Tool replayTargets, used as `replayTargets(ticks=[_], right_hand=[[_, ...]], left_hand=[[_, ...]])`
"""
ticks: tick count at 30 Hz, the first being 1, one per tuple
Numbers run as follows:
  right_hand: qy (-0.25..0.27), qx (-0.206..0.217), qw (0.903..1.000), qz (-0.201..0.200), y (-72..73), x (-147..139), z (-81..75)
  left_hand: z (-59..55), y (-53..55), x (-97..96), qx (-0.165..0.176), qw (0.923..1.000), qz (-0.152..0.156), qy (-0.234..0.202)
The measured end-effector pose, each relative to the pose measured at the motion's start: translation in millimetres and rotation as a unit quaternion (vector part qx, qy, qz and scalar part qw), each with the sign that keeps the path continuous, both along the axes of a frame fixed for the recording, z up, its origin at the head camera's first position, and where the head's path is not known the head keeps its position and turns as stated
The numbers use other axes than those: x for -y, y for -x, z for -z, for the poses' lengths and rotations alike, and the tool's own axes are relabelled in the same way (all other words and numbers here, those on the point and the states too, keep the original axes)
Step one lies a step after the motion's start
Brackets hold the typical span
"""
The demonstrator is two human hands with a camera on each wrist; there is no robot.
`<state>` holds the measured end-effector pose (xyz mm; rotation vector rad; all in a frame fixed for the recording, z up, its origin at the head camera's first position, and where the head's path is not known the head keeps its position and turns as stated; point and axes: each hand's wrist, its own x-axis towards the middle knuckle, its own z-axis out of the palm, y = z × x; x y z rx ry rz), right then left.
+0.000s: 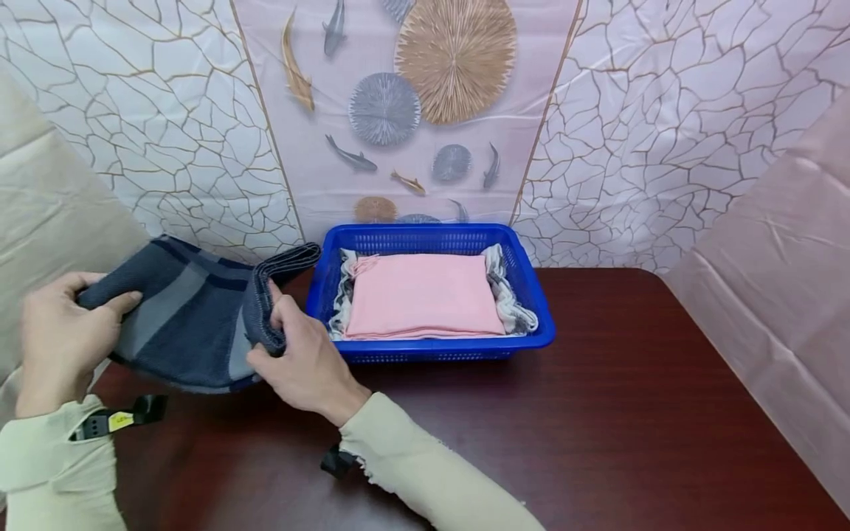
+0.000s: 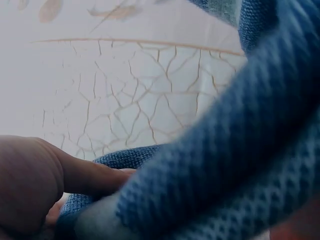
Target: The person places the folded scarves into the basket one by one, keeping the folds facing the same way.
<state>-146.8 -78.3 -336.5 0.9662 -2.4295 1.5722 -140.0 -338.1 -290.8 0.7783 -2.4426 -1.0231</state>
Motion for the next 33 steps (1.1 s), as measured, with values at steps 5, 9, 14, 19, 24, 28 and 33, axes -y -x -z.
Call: replayTargets(ticks=[5,9,14,19,24,28,33], right_hand=[[0.013,0.004,0.9997,0.019,4.8,-23,-3.7],[0.015,0.0,0.9994,0.031,6.9,-41,-7.0],[0.041,0.003,0.9986,0.034,8.0,-59,-11.9],[0.074,0.007,0.9972,0.01,11.4,-76,-17.4],[0.112,0.027,0.9934,-0.005,17.7,-98,-19.1],[0.142,0.029,0.9892,-0.018,22.4,-113,-20.6],[0.159,0.027,0.9869,-0.009,27.0,-138,-25.5]], left_hand=[[-5.3,-1.1,-12.7,-0.028,0.9995,0.014,-0.009],[-9.8,-2.8,-24.6,-0.06,0.9981,0.017,-0.003],[-15.7,-5.7,-37.5,-0.104,0.9936,0.042,-0.02],[-21.3,-7.8,-53.5,-0.149,0.9854,0.07,-0.044],[-25.5,-5.1,-75.4,-0.193,0.9751,0.097,-0.05],[-27.5,-1.2,-93.8,-0.215,0.9702,0.109,-0.024],[-26.9,7.5,-119.3,-0.235,0.9625,0.132,-0.029]])
